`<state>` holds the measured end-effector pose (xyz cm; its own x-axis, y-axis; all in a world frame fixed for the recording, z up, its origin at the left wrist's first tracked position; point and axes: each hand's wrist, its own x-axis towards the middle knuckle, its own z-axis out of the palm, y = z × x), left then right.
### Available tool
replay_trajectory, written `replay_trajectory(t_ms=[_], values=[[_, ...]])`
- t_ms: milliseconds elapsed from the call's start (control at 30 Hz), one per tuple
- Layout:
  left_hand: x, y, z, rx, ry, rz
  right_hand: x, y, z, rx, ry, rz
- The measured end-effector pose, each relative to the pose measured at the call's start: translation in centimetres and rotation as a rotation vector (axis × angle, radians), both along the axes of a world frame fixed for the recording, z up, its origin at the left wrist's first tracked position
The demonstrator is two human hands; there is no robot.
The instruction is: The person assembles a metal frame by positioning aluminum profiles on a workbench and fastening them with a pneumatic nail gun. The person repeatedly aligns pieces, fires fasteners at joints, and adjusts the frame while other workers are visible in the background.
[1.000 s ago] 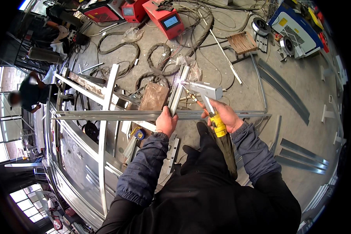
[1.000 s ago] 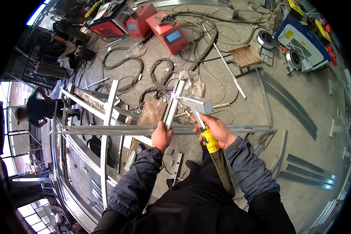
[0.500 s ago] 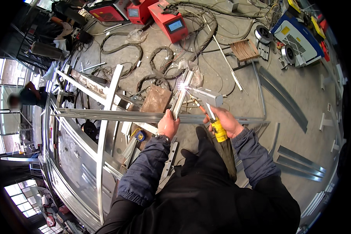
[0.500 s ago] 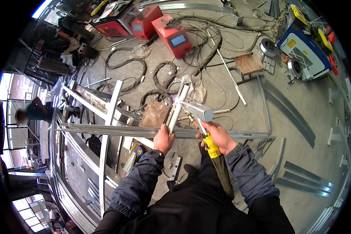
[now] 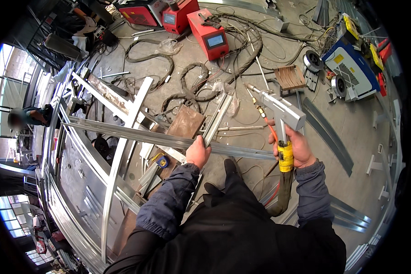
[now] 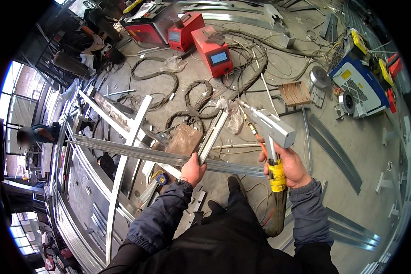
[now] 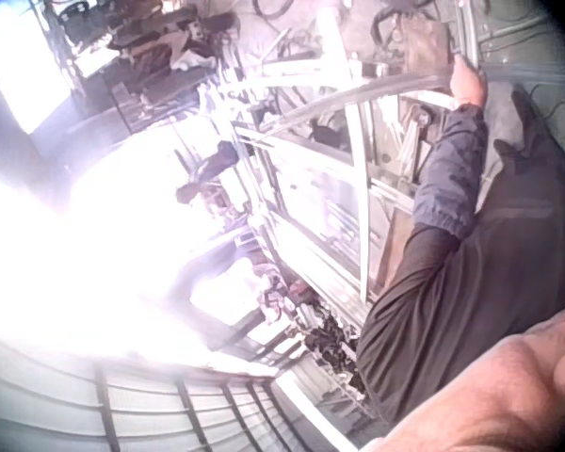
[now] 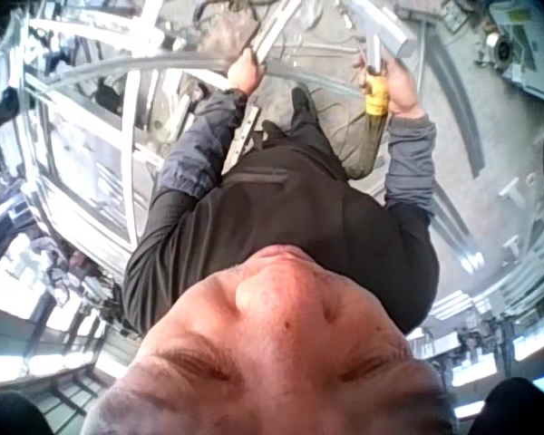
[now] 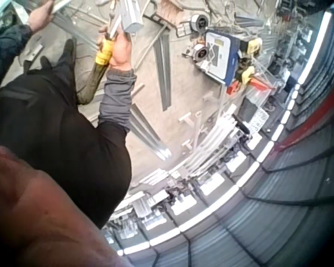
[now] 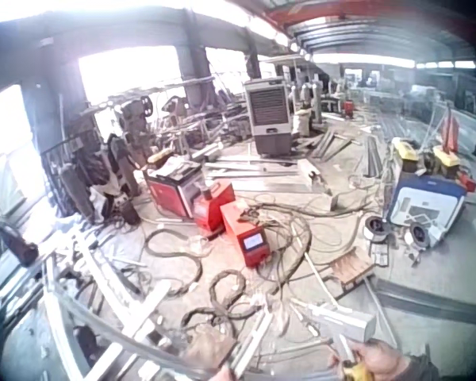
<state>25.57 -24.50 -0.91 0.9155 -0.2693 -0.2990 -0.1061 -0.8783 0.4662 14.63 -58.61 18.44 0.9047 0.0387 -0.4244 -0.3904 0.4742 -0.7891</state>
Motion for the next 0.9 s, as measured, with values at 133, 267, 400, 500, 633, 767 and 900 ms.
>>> replay_trajectory(t_ms=[133,267,400,500,633,767,900], values=[[0.0,0.2,0.0,-0.002,0.007,-0.002,3.2,-4.3,7.2,-0.122,-0.113,-0.049],[0.3,-0.1,0.4,0.019,0.033,-0.008,6.9,-7.4,17.0,-0.048,-0.331,-0.172],[0.4,0.0,0.5,-0.018,0.008,0.001,9.8,-5.6,23.4,0.077,-0.589,-0.330],[0.3,0.7,-0.2,-0.031,0.006,-0.017,12.2,-1.7,18.8,0.304,-0.856,-0.051],[0.4,1.6,1.8,-0.092,0.081,-0.017,12.3,4.1,8.1,0.159,-0.640,-0.103],[-0.2,2.6,-0.3,-0.195,0.055,0.001,11.8,10.2,4.8,0.280,-0.440,-0.098],[0.1,1.5,-2.2,-0.208,0.077,-0.016,13.0,12.8,3.2,0.161,-0.402,-0.189]])
